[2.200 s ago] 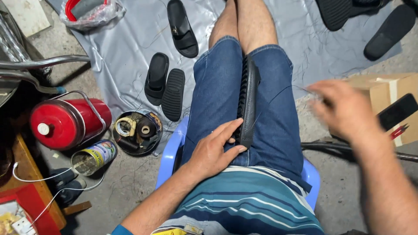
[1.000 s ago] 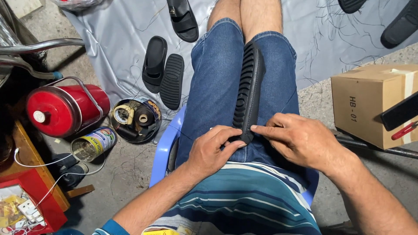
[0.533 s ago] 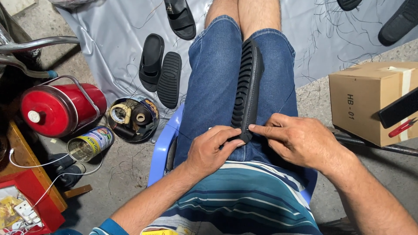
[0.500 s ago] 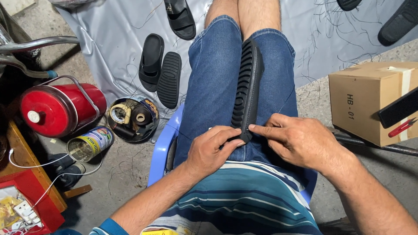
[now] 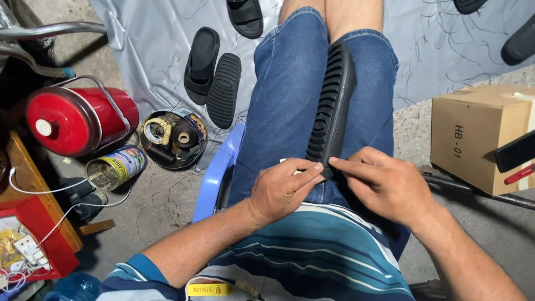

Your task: Hand-sewing the sole of a black sandal to its upper part using a needle and thread while sitting on a chair.

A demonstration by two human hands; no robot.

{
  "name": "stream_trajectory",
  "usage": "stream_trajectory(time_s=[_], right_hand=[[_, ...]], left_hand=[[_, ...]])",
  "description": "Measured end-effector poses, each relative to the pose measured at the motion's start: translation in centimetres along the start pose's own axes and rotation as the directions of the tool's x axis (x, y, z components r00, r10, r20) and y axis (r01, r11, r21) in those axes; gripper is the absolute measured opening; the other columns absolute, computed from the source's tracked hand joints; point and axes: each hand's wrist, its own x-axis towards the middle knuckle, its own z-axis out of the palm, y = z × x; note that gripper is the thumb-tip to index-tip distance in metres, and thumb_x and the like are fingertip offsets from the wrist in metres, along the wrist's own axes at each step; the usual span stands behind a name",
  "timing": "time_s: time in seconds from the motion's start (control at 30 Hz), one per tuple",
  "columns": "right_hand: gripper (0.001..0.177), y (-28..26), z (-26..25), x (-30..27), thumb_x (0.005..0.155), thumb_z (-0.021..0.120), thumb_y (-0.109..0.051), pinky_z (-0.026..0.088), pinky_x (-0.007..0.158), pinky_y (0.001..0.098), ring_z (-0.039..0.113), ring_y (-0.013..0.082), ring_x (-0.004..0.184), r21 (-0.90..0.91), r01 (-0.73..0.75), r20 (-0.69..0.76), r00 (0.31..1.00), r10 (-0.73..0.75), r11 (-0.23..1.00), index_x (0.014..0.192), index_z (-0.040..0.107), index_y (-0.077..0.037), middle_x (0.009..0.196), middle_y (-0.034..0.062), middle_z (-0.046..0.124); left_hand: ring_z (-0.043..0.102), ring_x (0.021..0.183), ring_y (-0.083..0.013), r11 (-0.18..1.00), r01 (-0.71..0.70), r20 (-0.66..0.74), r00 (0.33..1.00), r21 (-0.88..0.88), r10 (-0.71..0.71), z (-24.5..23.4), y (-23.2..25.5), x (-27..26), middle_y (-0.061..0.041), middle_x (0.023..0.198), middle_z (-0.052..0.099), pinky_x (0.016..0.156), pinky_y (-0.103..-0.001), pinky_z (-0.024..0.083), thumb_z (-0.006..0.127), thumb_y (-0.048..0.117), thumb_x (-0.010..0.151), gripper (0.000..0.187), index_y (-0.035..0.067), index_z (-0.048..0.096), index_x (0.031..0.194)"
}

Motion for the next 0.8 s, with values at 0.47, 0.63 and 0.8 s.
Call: stream_trajectory(time_s=[0.47, 0.63, 0.8], right_hand=[[0.009, 0.1, -0.1, 0.5, 0.083, 0.061, -0.016, 0.049, 0.061, 0.0245, 0.061, 0.0122, 0.068, 0.153, 0.129, -0.174, 0.979, -0.102, 0.980, 0.090, 0.064, -0.010, 0.079, 0.0010, 0.064], [0.026, -0.5, -0.3, -1.0, 0.082, 0.064, -0.019, 0.050, 0.052, 0.0272, 0.062, 0.0111, 0.072, -0.025, 0.095, -0.180, 0.979, -0.098, 0.995, 0.108, 0.064, -0.018, 0.092, -0.0037, 0.064], [0.031, -0.3, -0.1, -1.0, 0.082, 0.062, -0.023, 0.050, 0.047, 0.0293, 0.062, 0.0107, 0.068, -0.097, 0.044, -0.142, 0.988, -0.057, 0.994, 0.113, 0.062, -0.025, 0.095, -0.0089, 0.062]], left_hand=[[0.065, 0.090, -0.0188, 0.996, 0.090, 0.315, 0.946, -0.013, -0.082, -0.9, -0.2, -0.1, 0.001, 0.111, 0.060, 0.064, -0.037, 0.054, 0.051, 0.019, 0.092, 0.029, 0.022, 0.052, 0.121], [0.061, 0.071, -0.0236, 0.950, 0.264, 0.445, 0.839, 0.169, -0.313, -5.2, -0.7, 1.4, 0.001, 0.092, 0.060, 0.051, -0.041, 0.048, 0.051, 0.027, 0.086, 0.021, 0.022, 0.065, 0.101], [0.056, 0.106, -0.0110, 0.743, 0.594, 0.600, 0.727, -0.308, -0.333, -6.8, 0.4, 3.7, -0.002, 0.118, 0.058, 0.092, -0.025, 0.038, 0.061, 0.022, 0.080, 0.009, 0.017, 0.067, 0.086]])
